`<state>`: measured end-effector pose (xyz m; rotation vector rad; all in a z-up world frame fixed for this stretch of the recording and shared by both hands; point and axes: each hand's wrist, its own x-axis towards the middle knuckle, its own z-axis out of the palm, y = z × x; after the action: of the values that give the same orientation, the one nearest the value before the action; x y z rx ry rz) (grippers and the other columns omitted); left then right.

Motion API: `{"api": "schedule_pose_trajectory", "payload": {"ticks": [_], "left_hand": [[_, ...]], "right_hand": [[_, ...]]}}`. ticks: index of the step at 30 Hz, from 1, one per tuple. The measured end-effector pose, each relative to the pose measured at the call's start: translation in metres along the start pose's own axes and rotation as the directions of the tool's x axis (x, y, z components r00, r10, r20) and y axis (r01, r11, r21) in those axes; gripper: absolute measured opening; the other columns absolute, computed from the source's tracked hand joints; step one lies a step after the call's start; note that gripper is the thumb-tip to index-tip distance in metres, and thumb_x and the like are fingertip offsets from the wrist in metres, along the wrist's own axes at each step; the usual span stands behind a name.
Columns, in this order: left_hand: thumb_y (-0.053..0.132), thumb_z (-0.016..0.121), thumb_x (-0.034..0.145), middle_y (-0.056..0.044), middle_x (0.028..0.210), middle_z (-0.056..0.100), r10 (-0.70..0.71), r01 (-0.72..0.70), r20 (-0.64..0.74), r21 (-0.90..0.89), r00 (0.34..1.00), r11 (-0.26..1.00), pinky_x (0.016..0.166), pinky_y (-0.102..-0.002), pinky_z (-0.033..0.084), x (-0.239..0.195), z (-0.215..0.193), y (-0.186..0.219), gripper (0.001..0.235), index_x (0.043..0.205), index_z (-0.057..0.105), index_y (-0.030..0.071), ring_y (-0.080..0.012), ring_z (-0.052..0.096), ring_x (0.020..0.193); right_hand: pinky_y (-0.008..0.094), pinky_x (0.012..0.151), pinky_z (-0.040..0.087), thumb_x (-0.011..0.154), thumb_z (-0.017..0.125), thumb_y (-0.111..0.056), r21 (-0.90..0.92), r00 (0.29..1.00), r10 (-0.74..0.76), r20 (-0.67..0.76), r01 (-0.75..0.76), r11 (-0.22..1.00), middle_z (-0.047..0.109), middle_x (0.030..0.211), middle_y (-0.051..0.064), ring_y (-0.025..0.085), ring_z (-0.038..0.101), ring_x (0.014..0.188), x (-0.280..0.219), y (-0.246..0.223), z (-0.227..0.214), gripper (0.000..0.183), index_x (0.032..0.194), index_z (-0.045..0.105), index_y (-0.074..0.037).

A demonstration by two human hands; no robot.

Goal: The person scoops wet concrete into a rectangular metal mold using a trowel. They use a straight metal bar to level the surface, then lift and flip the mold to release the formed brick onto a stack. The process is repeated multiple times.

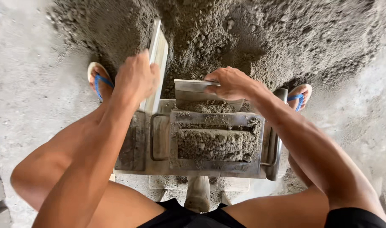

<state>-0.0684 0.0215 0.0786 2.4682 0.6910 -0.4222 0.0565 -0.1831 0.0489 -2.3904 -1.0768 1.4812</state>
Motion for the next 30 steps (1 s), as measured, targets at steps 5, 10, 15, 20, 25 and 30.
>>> {"api": "schedule_pose_trajectory", "payload": {"ticks": [5,10,15,20,25,30], "left_hand": [[0.01,0.036,0.086,-0.038,0.1,0.057,-0.099,0.1,0.019,-0.219,0.995,0.971,0.064,-0.047,0.056,-0.11,-0.022,0.047,0.046,0.123,0.044,-0.018,-0.0455,0.063,0.086],[0.004,0.04,0.092,-0.031,0.096,0.059,-0.065,0.064,-0.004,-0.139,0.998,0.988,0.052,-0.036,0.055,-0.155,0.023,0.06,0.04,0.126,0.041,-0.016,-0.0351,0.065,0.073],[0.006,0.045,0.088,-0.027,0.101,0.056,0.019,-0.015,0.087,-0.043,0.996,0.999,0.063,-0.042,0.057,-0.161,0.06,0.048,0.046,0.13,0.036,-0.011,-0.0347,0.064,0.082],[0.011,0.048,0.082,-0.031,0.108,0.052,0.042,-0.035,0.118,-0.06,0.992,0.998,0.074,-0.057,0.051,-0.146,0.094,0.032,0.052,0.127,0.037,-0.011,-0.0488,0.061,0.09],[0.012,0.05,0.081,-0.027,0.097,0.056,0.036,-0.025,0.126,-0.081,0.991,0.996,0.075,-0.052,0.052,-0.16,0.099,0.048,0.043,0.118,0.044,-0.01,-0.0431,0.063,0.088],[0.008,0.049,0.078,-0.022,0.091,0.06,0.136,-0.137,0.124,-0.001,0.983,0.991,0.071,-0.049,0.053,-0.119,0.04,0.043,0.034,0.109,0.056,-0.006,-0.0384,0.065,0.084]], "right_hand": [[0.02,0.037,0.039,0.095,0.046,-0.023,-0.195,0.919,-0.081,-0.385,0.004,0.981,0.069,0.097,0.007,0.012,0.054,0.042,-0.09,-0.028,0.013,0.029,0.121,0.06,-0.028],[0.019,0.033,0.036,0.089,0.032,-0.002,-0.292,0.805,-0.299,-0.512,0.165,0.942,0.07,0.099,0.009,0.01,0.051,0.037,-0.121,-0.014,0.081,0.046,0.12,0.06,-0.02],[0.02,0.041,0.042,0.085,0.031,0.002,-0.383,0.766,-0.329,-0.552,0.117,0.916,0.068,0.106,0.009,0.013,0.063,0.052,-0.143,-0.022,0.109,0.047,0.117,0.061,-0.016],[0.038,0.066,0.049,0.088,0.031,0.002,-0.161,0.688,0.193,-0.7,-0.415,0.896,0.066,0.106,0.011,0.019,0.064,0.064,-0.175,-0.007,0.11,0.043,0.121,0.05,-0.017],[0.035,0.058,0.051,0.09,0.033,0.001,0.182,0.701,0.424,-0.574,-0.395,0.9,0.063,0.093,0.016,0.026,0.064,0.069,-0.182,-0.07,0.117,0.035,0.121,0.045,-0.009],[0.04,0.053,0.054,0.092,0.047,-0.025,-0.223,0.634,0.017,-0.773,-0.297,0.928,0.06,0.083,-0.003,0.022,0.066,0.065,-0.225,0.005,0.122,0.011,0.1,0.054,-0.026]]}}
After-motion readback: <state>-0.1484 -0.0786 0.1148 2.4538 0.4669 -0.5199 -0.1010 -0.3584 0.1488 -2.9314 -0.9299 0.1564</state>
